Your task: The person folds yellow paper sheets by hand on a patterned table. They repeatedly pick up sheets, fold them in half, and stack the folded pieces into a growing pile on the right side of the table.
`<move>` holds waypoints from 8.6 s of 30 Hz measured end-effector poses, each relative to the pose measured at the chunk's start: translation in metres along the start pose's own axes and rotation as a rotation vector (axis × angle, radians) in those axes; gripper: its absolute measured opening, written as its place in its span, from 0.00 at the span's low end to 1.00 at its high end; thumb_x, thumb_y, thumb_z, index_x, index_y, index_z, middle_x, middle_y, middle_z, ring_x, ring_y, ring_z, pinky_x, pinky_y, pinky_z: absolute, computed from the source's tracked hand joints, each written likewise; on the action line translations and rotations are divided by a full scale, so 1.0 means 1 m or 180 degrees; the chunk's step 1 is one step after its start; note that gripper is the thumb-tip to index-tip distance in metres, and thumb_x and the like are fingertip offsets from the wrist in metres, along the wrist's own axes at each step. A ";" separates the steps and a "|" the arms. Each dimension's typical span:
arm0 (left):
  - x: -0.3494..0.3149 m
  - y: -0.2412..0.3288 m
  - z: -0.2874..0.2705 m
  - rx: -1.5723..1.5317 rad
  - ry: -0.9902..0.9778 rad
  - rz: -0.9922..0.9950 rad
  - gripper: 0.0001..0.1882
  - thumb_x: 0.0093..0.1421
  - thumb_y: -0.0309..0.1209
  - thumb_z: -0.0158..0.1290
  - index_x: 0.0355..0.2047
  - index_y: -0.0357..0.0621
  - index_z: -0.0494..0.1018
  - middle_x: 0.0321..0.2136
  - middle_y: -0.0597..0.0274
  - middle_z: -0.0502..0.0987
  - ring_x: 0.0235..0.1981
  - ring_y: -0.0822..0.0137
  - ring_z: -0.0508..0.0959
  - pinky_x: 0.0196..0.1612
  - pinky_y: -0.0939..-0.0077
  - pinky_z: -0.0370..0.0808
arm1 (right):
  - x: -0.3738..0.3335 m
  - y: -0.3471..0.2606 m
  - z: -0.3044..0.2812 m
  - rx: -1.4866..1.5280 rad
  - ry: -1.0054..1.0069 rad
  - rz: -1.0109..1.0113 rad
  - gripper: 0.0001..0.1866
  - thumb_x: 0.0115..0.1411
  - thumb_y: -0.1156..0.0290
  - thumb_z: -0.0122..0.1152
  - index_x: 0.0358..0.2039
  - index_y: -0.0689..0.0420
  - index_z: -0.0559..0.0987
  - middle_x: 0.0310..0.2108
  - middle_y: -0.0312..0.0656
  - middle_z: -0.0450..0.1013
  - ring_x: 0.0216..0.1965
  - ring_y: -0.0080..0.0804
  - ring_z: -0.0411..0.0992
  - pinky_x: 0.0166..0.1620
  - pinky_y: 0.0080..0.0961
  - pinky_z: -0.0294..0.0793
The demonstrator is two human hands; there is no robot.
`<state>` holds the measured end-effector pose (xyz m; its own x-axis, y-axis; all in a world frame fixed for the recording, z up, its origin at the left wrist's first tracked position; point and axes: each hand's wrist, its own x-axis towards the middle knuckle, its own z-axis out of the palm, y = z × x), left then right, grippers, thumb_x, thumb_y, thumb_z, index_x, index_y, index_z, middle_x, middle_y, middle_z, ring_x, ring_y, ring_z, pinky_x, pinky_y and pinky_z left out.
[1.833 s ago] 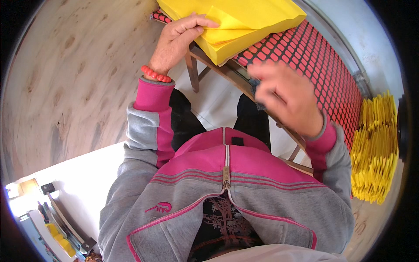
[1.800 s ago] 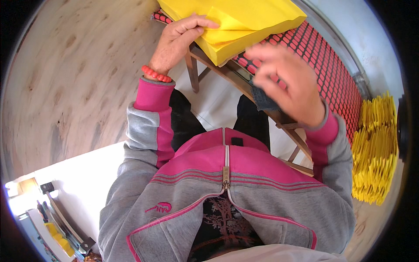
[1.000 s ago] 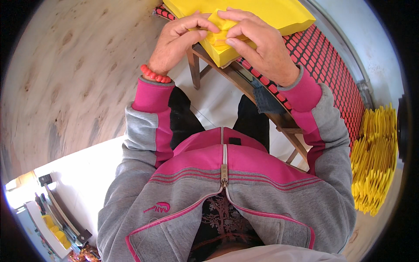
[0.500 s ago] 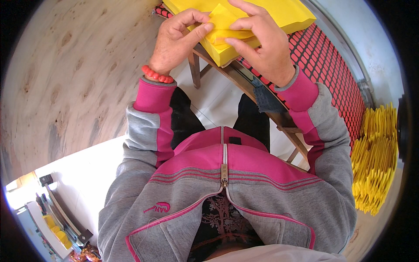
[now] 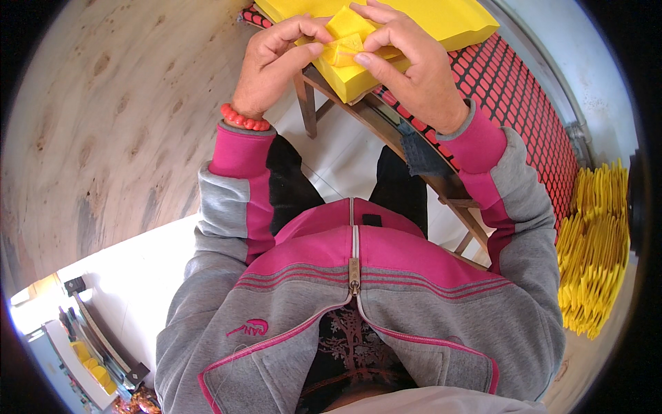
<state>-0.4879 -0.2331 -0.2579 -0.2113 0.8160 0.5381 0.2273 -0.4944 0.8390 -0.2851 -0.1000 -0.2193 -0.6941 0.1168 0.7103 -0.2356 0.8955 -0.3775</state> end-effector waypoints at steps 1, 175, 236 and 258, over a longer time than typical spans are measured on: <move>0.000 0.001 0.000 0.0104 -0.0039 0.0020 0.03 0.67 0.23 0.55 0.40 0.40 0.77 0.46 0.63 0.82 0.39 0.79 0.79 0.30 0.84 0.77 | 0.000 0.000 0.000 0.0004 -0.0015 -0.0007 0.09 0.57 0.74 0.69 0.35 0.61 0.77 0.53 0.61 0.76 0.58 0.57 0.73 0.61 0.44 0.71; 0.007 -0.027 0.007 0.0159 0.0891 0.0333 0.06 0.66 0.22 0.60 0.41 0.39 0.74 0.41 0.66 0.80 0.43 0.75 0.79 0.51 0.80 0.75 | -0.165 -0.083 -0.014 0.0124 -0.1148 0.1237 0.12 0.57 0.73 0.68 0.39 0.58 0.75 0.48 0.46 0.76 0.46 0.49 0.77 0.46 0.38 0.78; 0.007 0.011 0.000 0.0165 -0.0441 -0.0207 0.12 0.68 0.24 0.48 0.45 0.42 0.80 0.40 0.67 0.78 0.27 0.76 0.82 0.23 0.84 0.78 | -0.006 0.008 0.007 -0.0254 0.0160 -0.0439 0.07 0.60 0.69 0.67 0.35 0.55 0.78 0.52 0.44 0.79 0.59 0.49 0.73 0.59 0.43 0.71; 0.007 -0.015 -0.001 0.0002 0.0193 -0.0179 0.05 0.70 0.24 0.55 0.44 0.37 0.74 0.40 0.68 0.79 0.42 0.78 0.77 0.46 0.82 0.73 | 0.004 -0.011 -0.005 -0.0791 0.0143 -0.0647 0.09 0.55 0.73 0.70 0.35 0.61 0.80 0.57 0.55 0.74 0.57 0.55 0.73 0.61 0.47 0.70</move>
<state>-0.4938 -0.2205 -0.2665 -0.2808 0.8229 0.4940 0.2142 -0.4480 0.8680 -0.2816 -0.1071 -0.2097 -0.6179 -0.0612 0.7839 -0.1891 0.9793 -0.0726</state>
